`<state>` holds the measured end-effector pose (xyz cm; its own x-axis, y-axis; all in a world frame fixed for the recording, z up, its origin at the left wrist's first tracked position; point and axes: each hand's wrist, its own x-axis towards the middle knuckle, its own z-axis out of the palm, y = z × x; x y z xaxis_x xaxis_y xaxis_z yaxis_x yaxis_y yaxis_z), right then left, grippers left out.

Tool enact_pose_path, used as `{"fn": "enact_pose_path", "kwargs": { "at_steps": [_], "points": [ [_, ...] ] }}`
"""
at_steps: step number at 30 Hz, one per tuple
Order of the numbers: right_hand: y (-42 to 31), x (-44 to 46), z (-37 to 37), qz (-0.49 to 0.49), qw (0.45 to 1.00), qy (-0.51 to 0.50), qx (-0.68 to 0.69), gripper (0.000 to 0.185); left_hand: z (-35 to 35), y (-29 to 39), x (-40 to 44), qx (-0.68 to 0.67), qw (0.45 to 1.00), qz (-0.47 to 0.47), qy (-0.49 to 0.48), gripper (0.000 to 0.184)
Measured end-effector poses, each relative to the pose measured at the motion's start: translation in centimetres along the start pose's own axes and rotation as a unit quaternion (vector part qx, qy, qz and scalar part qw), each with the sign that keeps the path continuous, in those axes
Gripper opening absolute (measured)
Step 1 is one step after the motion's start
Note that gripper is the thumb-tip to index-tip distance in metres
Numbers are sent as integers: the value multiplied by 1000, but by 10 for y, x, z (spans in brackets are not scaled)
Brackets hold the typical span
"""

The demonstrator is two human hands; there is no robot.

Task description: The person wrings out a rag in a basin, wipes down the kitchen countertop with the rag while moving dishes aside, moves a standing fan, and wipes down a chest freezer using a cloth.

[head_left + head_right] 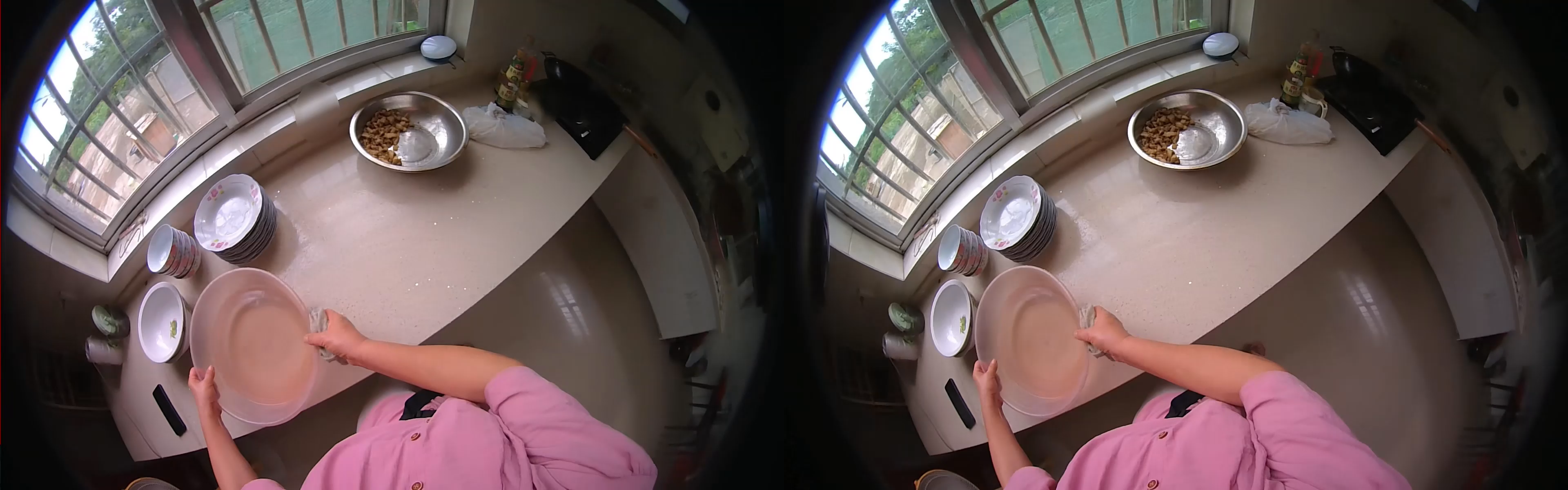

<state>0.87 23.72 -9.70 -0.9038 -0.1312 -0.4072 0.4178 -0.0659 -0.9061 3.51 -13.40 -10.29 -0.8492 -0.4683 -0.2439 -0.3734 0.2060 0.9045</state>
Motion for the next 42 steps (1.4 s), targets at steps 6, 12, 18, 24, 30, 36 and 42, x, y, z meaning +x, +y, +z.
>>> {"fn": "enact_pose_path", "kwargs": {
  "at_steps": [6, 12, 18, 24, 30, 36, 42],
  "points": [
    [-17, -6, -2, -3, 1000, 29, -3, 28, 0, -4, -9, -79, 997, 4, -9, 12],
    [-30, -46, -56, 108, 991, 4, 76, 24, 47, 52, -67, -85, 996, -6, -11, 31],
    [-42, -104, -149, 50, 986, 72, 139, 26, 136, 97, -123, -94, 993, -10, -66, 34],
    [-26, -165, -270, -2, 969, 164, 185, 28, 258, 137, -187, -84, 989, 6, -124, 33],
    [-16, -243, -405, -44, 950, 232, 206, 38, 389, 169, -259, -84, 963, 43, -254, 30],
    [-3, -317, -530, -89, 912, 335, 221, 40, 530, 206, -343, -68, 937, 34, -342, 31],
    [11, -381, -649, -106, 857, 436, 254, 38, 678, 240, -431, -63, 903, 18, -424, 32]
  ]
}}
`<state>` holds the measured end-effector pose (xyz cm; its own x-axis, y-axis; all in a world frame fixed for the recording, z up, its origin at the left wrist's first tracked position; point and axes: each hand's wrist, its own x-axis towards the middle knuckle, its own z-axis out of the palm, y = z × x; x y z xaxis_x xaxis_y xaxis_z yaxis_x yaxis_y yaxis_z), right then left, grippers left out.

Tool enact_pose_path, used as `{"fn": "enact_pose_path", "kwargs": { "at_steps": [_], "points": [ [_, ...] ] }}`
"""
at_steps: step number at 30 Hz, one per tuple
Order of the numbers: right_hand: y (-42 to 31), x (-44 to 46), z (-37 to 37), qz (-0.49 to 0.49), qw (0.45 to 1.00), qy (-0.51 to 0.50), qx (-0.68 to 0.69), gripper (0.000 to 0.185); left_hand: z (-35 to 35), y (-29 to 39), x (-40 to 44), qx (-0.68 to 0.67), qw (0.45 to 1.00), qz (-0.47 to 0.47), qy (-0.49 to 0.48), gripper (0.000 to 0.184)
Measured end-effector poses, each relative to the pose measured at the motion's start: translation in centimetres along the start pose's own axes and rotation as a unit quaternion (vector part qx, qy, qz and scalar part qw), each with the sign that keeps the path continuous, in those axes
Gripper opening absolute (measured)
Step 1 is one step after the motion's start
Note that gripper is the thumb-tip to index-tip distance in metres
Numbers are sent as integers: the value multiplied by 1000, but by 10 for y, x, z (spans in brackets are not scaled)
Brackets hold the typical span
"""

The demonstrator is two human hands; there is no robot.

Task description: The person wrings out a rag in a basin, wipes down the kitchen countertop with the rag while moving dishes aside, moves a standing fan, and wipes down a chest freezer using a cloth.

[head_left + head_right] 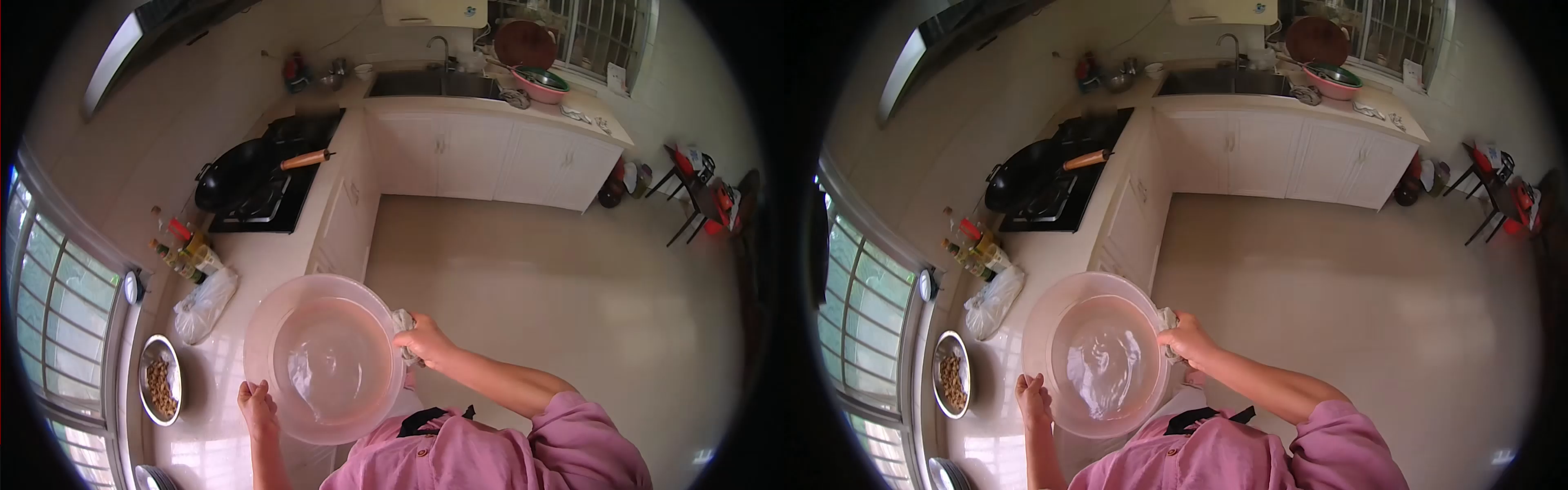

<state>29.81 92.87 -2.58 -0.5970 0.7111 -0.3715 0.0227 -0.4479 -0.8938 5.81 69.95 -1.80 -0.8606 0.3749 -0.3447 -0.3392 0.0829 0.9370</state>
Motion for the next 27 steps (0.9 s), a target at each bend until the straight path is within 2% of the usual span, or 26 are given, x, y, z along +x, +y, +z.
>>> {"fn": "enact_pose_path", "kwargs": {
  "at_steps": [2, 4, 6, 8, 13, 16, 21, 23, 25, 26, 27],
  "points": [
    [-15, 21, -36, -12, 999, 40, 21, 37, 53, 2, 18, 3, 999, 0, -37, 32],
    [-29, 44, -71, 34, 997, 54, 53, 35, 99, -1, 44, 10, 997, -8, -78, 31],
    [-45, 71, -101, 13, 994, 105, 40, 35, 146, -15, 84, 8, 993, 42, -109, 30],
    [-55, 95, -127, 3, 989, 148, 23, 34, 202, -6, 99, 27, 991, 37, -126, 28],
    [-107, 161, -207, 9, 984, 157, 79, 33, 331, 11, 146, 79, 980, 14, -183, 24],
    [-131, 205, -252, -45, 978, 153, 138, 28, 412, 15, 178, 78, 970, 36, -226, 22],
    [-189, 287, -332, -78, 977, 160, 114, 25, 538, 14, 230, 72, 972, 33, -223, 20],
    [-217, 321, -365, -94, 978, 149, 107, 28, 587, 17, 245, 73, 960, 47, -267, 20],
    [-237, 353, -396, -88, 979, 157, 97, 26, 634, 10, 263, 76, 973, 69, -206, 9],
    [-249, 369, -413, -78, 981, 160, 79, 24, 653, 10, 279, 80, 969, 76, -221, 9],
    [-271, 383, -432, -91, 977, 172, 83, 24, 672, 8, 299, 174, 960, 55, -213, 24]
  ]
}}
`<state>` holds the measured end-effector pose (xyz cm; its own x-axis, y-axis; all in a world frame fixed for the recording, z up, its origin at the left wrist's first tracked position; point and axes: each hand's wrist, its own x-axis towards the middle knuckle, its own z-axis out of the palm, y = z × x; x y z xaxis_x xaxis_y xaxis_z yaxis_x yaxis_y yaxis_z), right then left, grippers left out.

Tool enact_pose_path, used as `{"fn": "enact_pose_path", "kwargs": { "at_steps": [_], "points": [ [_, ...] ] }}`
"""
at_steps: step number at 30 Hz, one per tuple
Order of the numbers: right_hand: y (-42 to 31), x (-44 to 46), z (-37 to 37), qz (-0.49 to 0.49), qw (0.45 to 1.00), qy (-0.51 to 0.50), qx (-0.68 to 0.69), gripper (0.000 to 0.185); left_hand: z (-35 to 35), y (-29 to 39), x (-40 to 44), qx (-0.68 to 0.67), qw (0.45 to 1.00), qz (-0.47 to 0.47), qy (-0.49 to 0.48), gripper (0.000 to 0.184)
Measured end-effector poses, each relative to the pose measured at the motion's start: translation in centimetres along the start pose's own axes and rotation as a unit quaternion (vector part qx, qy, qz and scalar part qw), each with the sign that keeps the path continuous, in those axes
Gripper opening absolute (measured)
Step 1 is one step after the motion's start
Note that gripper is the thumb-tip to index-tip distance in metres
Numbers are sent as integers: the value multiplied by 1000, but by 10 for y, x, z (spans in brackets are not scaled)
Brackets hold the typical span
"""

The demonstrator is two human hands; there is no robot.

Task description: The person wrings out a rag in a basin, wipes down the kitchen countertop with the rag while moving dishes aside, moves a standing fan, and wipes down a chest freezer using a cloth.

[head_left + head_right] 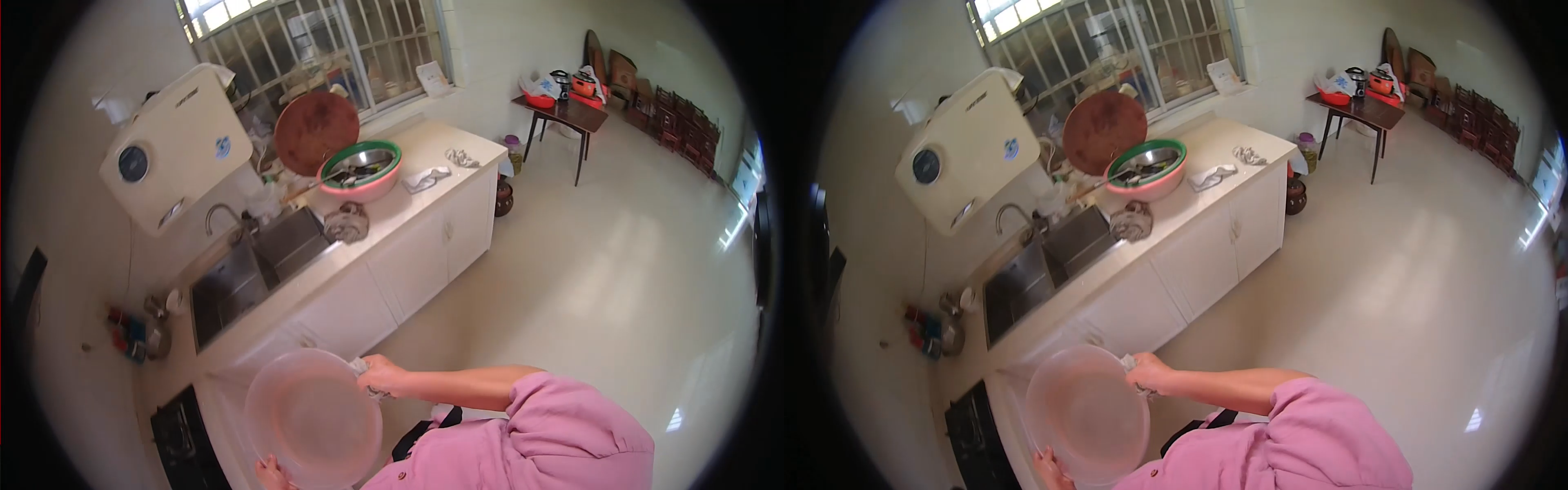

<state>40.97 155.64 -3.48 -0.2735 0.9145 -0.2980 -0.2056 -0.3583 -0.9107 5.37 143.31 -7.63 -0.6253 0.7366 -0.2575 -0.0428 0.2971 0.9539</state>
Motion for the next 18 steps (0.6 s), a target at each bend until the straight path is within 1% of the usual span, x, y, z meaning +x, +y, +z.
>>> {"fn": "enact_pose_path", "kwargs": {
  "at_steps": [1, 2, 4, 5, 7, 8, 10, 11, 12, 13, 14, 16, 17, 18],
  "points": [
    [-15, 17, -5, 18, 1000, 5, -24, 27, 15, 10, 18, 93, 995, -45, 1, 52],
    [-26, 32, -10, 43, 998, 9, -49, 30, 30, 17, 34, 98, 994, -45, -7, 52],
    [-51, 68, -22, 50, 997, 15, -50, 30, 66, 37, 48, 88, 995, -56, 1, 44],
    [-63, 87, -25, 55, 997, 13, -50, 30, 81, 51, 58, 89, 994, -59, -1, 44],
    [-68, 130, -34, 35, 997, 26, -56, 30, 112, 74, 87, 168, 986, -13, -9, 38],
    [-70, 154, -40, 17, 997, 38, -63, 30, 125, 74, 111, 168, 986, -12, -12, 38],
    [-69, 203, -58, 14, 995, 47, -86, 30, 145, 59, 156, 84, 994, 65, -4, 38],
    [-65, 225, -59, 6, 993, 54, -104, 29, 152, 58, 177, 91, 994, 64, -5, 38],
    [-69, 242, -58, 5, 993, 56, -100, 29, 167, 67, 198, 19, 998, 64, -18, 18],
    [-74, 255, -62, 18, 995, 68, -68, 32, 182, 73, 214, -59, 996, 58, -30, 7],
    [-81, 267, -68, 31, 996, 79, -37, 35, 197, 78, 224, -64, 996, 54, -31, 7],
    [-114, 275, -70, 46, 992, 98, -63, 35, 227, 93, 236, -107, 992, 65, 0, 6],
    [-123, 279, -69, 64, 988, 113, -80, 35, 238, 99, 242, -104, 993, 63, 0, 6],
    [-116, 298, -74, 68, 989, 112, -75, 35, 247, 105, 248, -72, 996, 56, -4, 6]
  ]
}}
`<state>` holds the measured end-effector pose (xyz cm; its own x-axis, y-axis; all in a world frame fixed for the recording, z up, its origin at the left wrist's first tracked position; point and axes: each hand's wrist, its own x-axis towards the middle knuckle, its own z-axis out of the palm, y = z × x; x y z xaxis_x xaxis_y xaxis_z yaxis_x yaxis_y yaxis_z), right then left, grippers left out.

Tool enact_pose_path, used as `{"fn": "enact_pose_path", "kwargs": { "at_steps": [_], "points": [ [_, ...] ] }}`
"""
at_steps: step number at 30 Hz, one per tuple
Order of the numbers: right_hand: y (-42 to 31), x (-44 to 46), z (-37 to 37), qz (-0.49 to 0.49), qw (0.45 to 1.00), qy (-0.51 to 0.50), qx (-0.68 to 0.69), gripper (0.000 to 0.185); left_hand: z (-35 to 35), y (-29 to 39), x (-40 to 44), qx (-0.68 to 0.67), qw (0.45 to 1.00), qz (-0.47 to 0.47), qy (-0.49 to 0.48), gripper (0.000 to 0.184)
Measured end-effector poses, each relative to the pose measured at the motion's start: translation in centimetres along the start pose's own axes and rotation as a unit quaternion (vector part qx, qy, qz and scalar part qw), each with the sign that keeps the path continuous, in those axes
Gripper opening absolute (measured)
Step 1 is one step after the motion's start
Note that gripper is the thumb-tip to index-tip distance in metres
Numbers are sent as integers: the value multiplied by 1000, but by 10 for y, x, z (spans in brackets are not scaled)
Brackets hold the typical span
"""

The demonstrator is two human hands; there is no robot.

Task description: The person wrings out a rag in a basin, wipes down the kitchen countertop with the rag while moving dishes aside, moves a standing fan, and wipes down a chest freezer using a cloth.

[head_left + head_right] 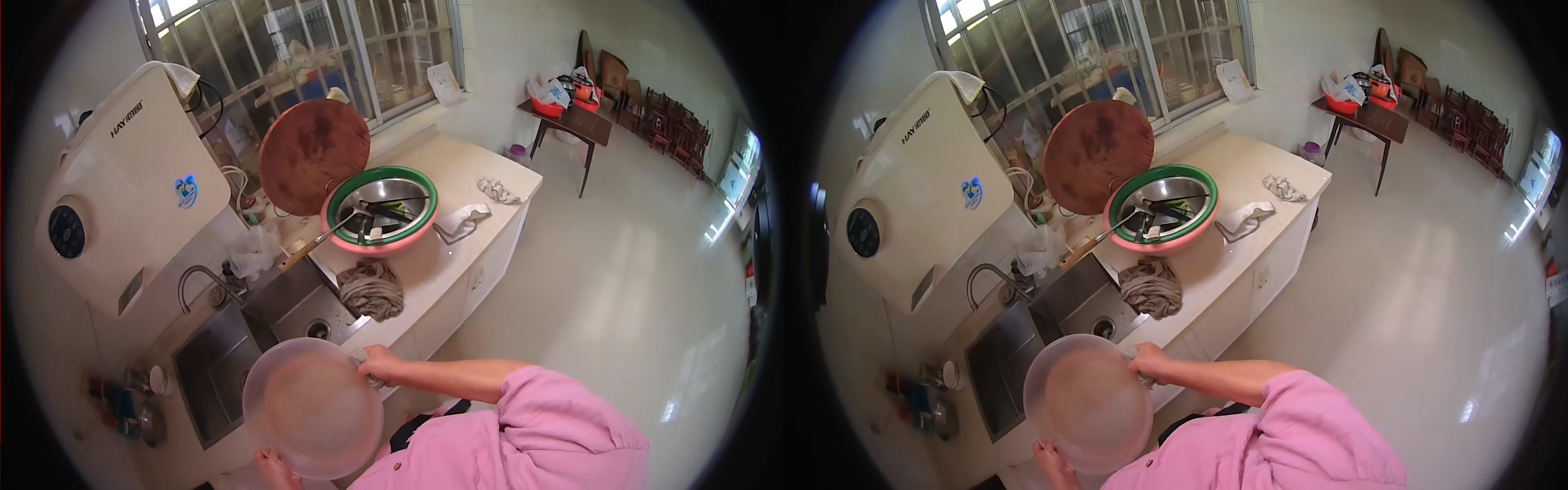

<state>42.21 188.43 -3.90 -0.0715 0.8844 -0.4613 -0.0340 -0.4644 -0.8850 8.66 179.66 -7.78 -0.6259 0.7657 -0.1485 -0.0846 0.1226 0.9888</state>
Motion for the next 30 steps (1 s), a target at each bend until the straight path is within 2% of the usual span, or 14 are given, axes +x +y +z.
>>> {"fn": "enact_pose_path", "kwargs": {
  "at_steps": [5, 11, 13, 14, 16, 18, 20, 21, 23, 24, 26, 27, 29, 30],
  "points": [
    [-15, 48, -6, 9, 998, -42, 46, 32, 23, -3, 47, 61, 997, -36, -30, 7],
    [-29, 101, -16, -24, 997, -73, 5, 37, 59, 1, 48, 20, 995, -56, 75, 8],
    [-32, 113, -21, -9, 994, -112, -10, 39, 54, 3, 43, 133, 980, -146, 15, 50],
    [-35, 119, -26, -4, 992, -125, -11, 39, 55, 1, 42, 134, 979, -148, 28, 50],
    [-43, 125, -37, -52, 983, -160, -74, 39, 59, -5, 40, 102, 986, -104, 85, 8],
    [-72, 121, -52, -54, 974, -135, -175, 41, 77, 7, 28, 39, 989, -89, 115, 13],
    [-71, 130, -56, -255, 900, -22, -353, 44, 82, 21, 18, 74, 979, -136, 133, 13],
    [-80, 132, -53, -257, 900, -49, -350, 44, 89, 32, 11, 73, 978, -141, 137, 17],
    [-102, 130, -52, -427, 822, -64, -371, 45, 97, 41, 0, 72, 975, -143, 151, 20],
    [-103, 134, -44, -431, 822, -75, -366, 45, 98, 41, -1, 59, 975, -148, 157, 22],
    [-104, 144, -14, -528, 693, -215, -441, 43, 105, 46, -1, 48, 973, -149, 167, 25],
    [-97, 153, 1, -531, 692, -220, -437, 43, 110, 49, -2, 54, 971, -160, 170, 25],
    [-69, 181, 36, -615, 552, -286, -486, 44, 112, 52, -3, 60, 967, -170, 182, 26],
    [-57, 196, 50, -618, 550, -291, -481, 44, 111, 52, 0, 49, 968, -175, 175, 26]
  ]
}}
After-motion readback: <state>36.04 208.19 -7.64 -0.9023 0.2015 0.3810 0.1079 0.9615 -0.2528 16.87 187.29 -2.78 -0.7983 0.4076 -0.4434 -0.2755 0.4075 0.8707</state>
